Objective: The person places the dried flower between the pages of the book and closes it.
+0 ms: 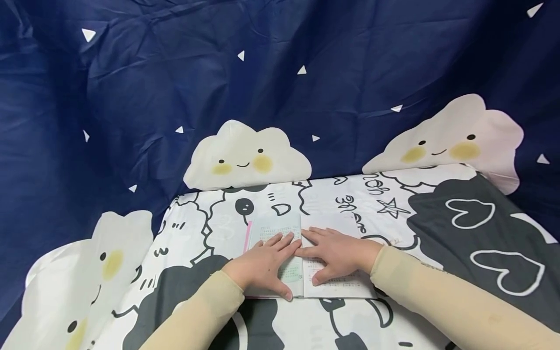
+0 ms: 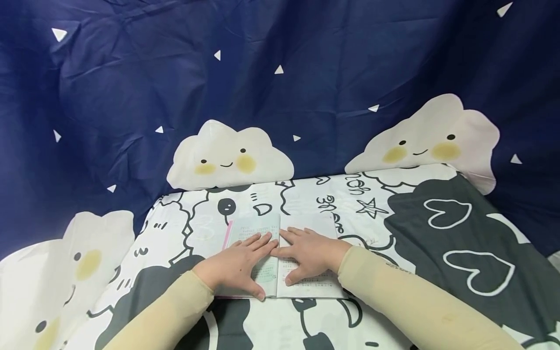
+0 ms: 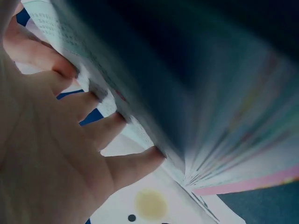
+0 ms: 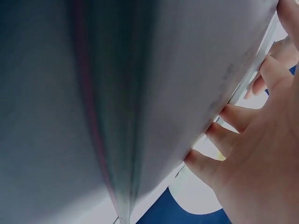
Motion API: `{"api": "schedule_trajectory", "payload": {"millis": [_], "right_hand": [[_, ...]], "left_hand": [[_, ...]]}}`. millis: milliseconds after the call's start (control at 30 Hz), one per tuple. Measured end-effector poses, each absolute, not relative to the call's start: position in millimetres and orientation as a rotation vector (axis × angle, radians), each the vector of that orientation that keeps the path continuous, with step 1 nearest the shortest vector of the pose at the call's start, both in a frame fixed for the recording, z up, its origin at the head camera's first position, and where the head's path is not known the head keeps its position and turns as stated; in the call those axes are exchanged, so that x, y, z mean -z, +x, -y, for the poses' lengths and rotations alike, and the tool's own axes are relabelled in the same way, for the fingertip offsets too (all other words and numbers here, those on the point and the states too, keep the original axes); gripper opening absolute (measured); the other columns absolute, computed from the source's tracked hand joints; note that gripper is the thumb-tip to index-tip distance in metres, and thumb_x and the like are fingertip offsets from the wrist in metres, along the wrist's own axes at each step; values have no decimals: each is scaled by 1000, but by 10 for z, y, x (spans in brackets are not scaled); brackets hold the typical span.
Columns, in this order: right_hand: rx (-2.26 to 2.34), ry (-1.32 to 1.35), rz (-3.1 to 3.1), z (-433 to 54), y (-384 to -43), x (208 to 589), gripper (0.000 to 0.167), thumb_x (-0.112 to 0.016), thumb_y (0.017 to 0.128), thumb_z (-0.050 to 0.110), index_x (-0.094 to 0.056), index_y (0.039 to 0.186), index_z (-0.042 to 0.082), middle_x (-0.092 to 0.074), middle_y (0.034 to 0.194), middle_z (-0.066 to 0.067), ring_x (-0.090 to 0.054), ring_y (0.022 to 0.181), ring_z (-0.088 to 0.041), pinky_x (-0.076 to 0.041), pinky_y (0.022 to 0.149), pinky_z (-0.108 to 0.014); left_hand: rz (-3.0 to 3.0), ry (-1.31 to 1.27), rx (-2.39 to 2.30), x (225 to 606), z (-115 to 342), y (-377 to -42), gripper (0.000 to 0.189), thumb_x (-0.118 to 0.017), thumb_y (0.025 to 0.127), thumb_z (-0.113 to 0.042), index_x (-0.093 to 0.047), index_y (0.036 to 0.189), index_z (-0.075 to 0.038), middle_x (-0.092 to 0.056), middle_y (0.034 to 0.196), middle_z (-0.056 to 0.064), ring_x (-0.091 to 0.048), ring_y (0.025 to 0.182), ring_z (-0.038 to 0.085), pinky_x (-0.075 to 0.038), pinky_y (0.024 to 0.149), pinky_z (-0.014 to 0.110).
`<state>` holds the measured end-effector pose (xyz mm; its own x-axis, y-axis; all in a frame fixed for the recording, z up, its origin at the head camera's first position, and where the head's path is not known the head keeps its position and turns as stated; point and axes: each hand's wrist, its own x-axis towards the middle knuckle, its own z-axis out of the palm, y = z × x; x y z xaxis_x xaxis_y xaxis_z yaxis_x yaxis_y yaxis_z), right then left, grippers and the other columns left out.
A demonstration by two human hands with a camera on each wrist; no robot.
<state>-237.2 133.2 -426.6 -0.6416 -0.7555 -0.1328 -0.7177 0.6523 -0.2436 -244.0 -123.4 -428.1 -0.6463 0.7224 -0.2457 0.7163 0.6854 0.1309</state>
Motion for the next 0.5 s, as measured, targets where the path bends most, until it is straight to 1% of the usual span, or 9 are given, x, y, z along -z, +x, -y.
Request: {"api": "schedule_trajectory", "payload": {"millis": [67, 200, 333, 400, 500], "right_hand": [[242, -1186, -2647, -1331, -2371, 4268, 82, -67, 86, 66, -41, 157, 34, -23, 165, -17, -19, 151, -40, -21, 117, -58], [266, -1199, -2635, -1346, -2386, 4269, 82, -70, 86, 62, -41, 157, 34, -24, 165, -16, -20, 151, -40, -21, 117, -57], [304, -1248, -2625, -1410, -2412, 4264, 80, -75, 85, 54, -44, 156, 30, -30, 163, -16, -24, 149, -40, -24, 117, -56], [316, -1245, -2629, -1476, -2418, 4253, 78, -77, 85, 50, -47, 154, 29, -33, 162, -14, -26, 149, -39, -26, 116, -56], [328, -1193, -2647, -1633, -2426, 4227, 75, -79, 83, 43, -52, 151, 26, -37, 160, -13, -29, 148, -39, -28, 115, -56]], "left_hand": [[-2624, 1137, -30, 4290, 1245, -2434, 127, -72, 66, -82, -14, 165, -28, -11, 170, -1, -12, 154, 28, -28, 111, 65], [-2638, 1148, -5, 4302, 1261, -2416, 127, -69, 67, -84, -15, 165, -26, -11, 170, -1, -12, 154, 29, -29, 111, 65], [-2645, 1146, 2, 4303, 1267, -2409, 126, -68, 68, -85, -16, 165, -24, -10, 170, -1, -11, 154, 28, -28, 112, 65], [-2646, 1142, 1, 4304, 1260, -2411, 125, -68, 68, -85, -16, 165, -25, -10, 170, -1, -11, 154, 27, -27, 112, 65], [-2643, 1127, 0, 4309, 1240, -2416, 123, -69, 67, -84, -16, 164, -30, -10, 170, -2, -10, 155, 26, -26, 113, 64]]}}
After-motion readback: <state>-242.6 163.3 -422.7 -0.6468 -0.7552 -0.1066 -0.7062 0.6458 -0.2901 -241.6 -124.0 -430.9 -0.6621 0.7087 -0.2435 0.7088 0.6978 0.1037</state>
